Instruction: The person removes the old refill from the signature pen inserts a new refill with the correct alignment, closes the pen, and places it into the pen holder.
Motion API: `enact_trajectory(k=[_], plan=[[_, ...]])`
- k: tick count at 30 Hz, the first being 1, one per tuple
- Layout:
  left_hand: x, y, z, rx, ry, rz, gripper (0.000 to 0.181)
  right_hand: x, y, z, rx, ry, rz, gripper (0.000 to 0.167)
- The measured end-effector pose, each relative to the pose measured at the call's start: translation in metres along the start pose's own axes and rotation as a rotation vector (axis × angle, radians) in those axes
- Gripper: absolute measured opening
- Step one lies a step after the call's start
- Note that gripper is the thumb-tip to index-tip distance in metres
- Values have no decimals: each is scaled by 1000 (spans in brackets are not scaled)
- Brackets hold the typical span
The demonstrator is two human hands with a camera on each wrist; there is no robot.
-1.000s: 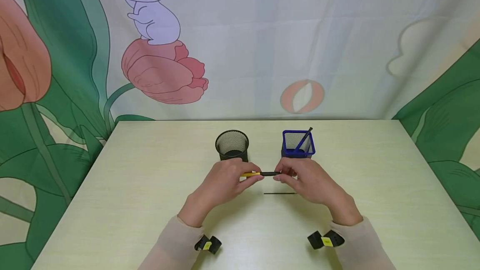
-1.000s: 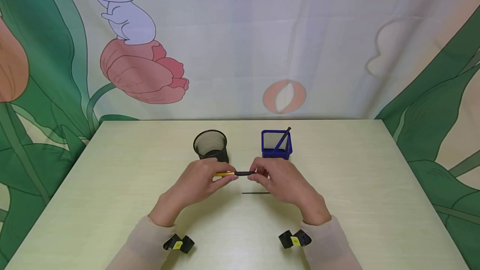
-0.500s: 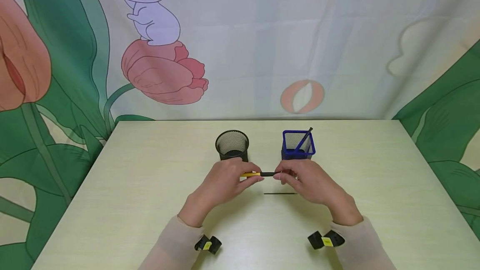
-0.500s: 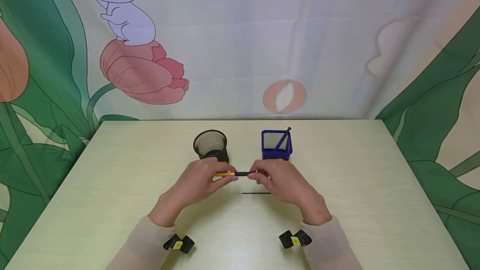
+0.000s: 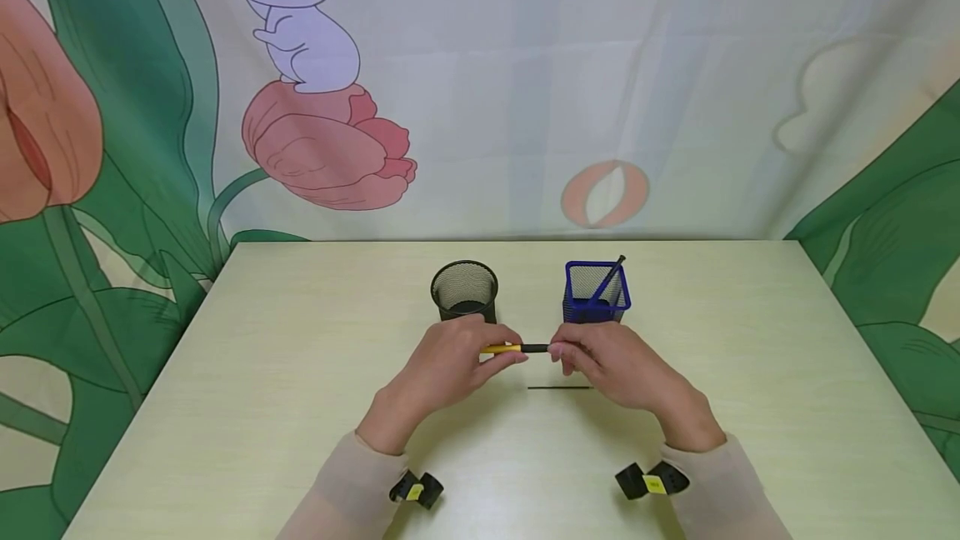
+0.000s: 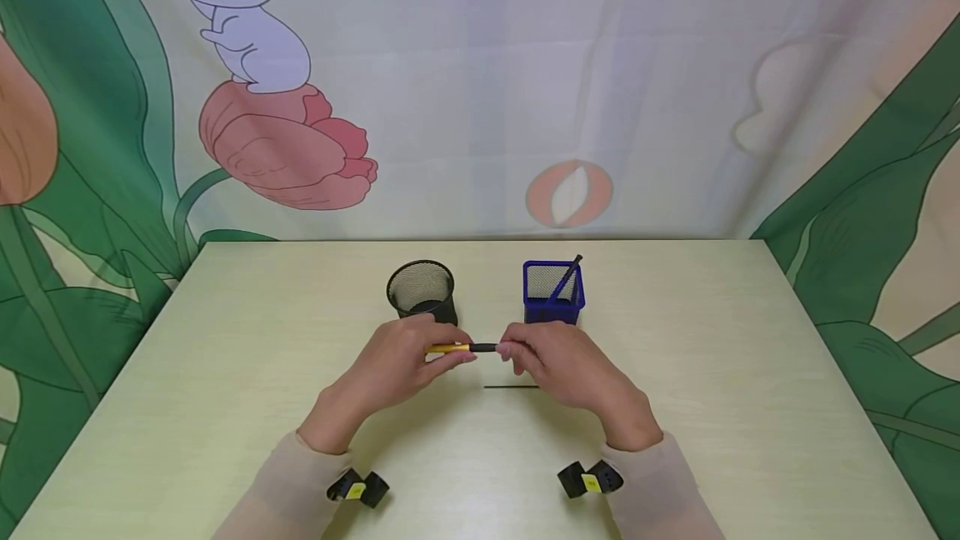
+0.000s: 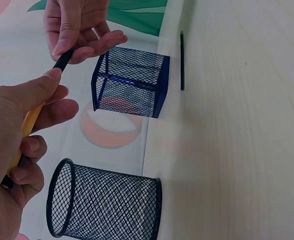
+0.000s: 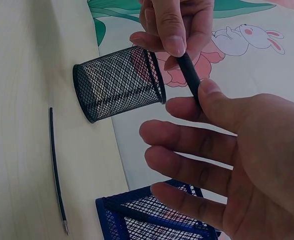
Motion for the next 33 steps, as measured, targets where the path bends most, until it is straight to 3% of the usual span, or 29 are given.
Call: enact_trajectory(k=[21,33], plan=[[-2,-3,1,31,-7,38,19,7,-2,-2,-25,-7,-29,25],[-3,0,-1,11,11,36,21,2,-2,5,20,41,-16,23]])
Point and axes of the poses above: each hand's wrist, its own y-axis towards the middle knuckle, its own x-axis out of the palm, z = x × y, the point moved 9 cm from there along y, towards the middle knuckle, and after that the axes turned 4 degrees about -x, right-handed, at the moved point
